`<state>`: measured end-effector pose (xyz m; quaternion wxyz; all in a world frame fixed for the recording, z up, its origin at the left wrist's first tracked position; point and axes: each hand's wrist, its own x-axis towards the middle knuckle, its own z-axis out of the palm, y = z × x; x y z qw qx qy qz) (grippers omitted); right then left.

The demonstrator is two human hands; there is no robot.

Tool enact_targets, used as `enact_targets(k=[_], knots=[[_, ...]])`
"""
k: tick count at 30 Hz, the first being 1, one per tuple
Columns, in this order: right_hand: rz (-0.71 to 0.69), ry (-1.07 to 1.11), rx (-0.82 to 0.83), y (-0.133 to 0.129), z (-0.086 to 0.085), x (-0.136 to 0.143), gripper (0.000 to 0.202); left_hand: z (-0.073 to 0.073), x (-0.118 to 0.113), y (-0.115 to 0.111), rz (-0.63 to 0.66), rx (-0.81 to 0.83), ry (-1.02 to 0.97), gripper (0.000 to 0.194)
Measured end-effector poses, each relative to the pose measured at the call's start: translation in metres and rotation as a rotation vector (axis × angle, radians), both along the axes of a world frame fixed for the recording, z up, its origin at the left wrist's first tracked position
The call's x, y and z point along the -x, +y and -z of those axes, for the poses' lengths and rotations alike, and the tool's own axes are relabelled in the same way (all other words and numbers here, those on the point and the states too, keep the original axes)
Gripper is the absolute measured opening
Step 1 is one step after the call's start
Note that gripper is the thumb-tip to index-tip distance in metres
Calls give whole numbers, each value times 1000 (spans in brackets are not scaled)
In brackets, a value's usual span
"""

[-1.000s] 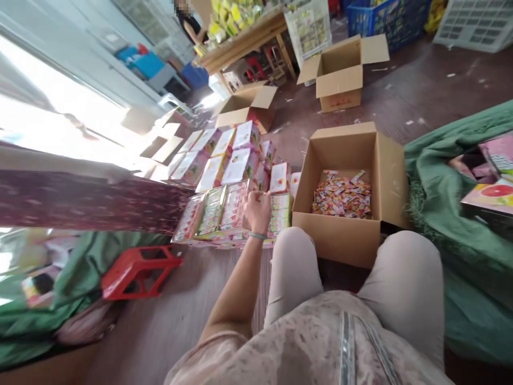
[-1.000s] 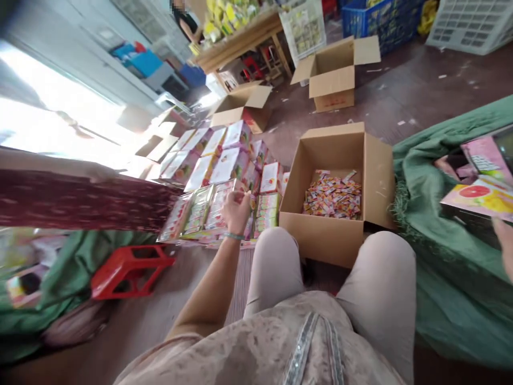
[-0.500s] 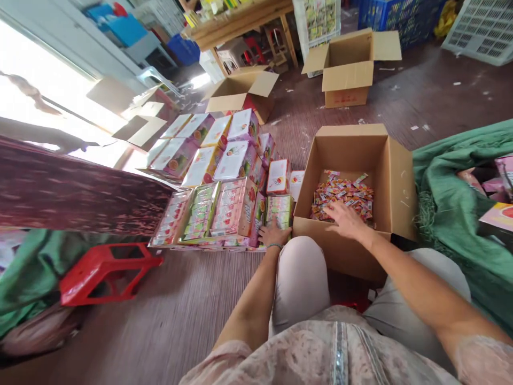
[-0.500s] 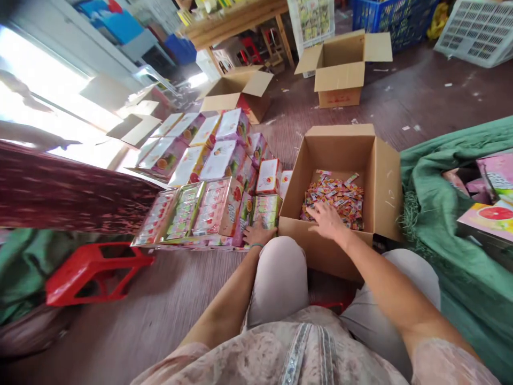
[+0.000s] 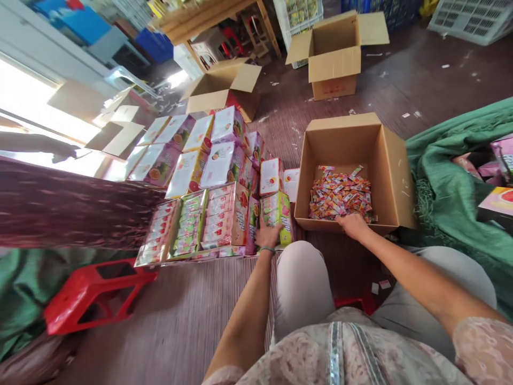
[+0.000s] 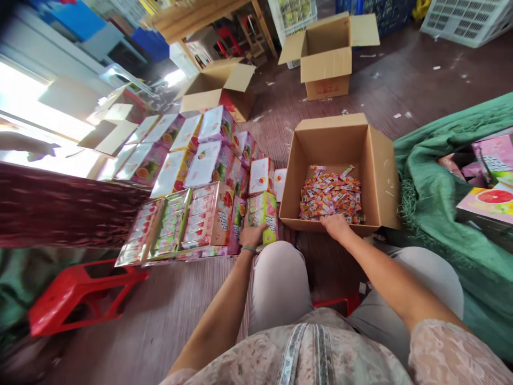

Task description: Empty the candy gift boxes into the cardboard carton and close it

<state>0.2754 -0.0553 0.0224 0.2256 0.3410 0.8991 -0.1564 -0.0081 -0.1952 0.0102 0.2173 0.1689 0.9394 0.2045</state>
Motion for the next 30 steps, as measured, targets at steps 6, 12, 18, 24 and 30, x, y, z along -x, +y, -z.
enact_targets(k=[6, 12, 18, 24, 30], knots=[[-46, 17, 28, 1, -1, 4, 40, -62, 5, 17, -156, -816, -530, 75], [-75, 59, 92, -9, -19, 9, 17, -120, -32, 74, -62, -960, -880, 50], [71, 258, -63, 30, -73, -11, 32, -117, -68, 117, 113, -835, -919, 55], [-168, 803, -618, 50, -84, -11, 32, -109, -84, 124, 319, -584, -953, 75], [-345, 675, -461, 39, -82, -2, 18, -90, -82, 126, 419, -420, -962, 85]])
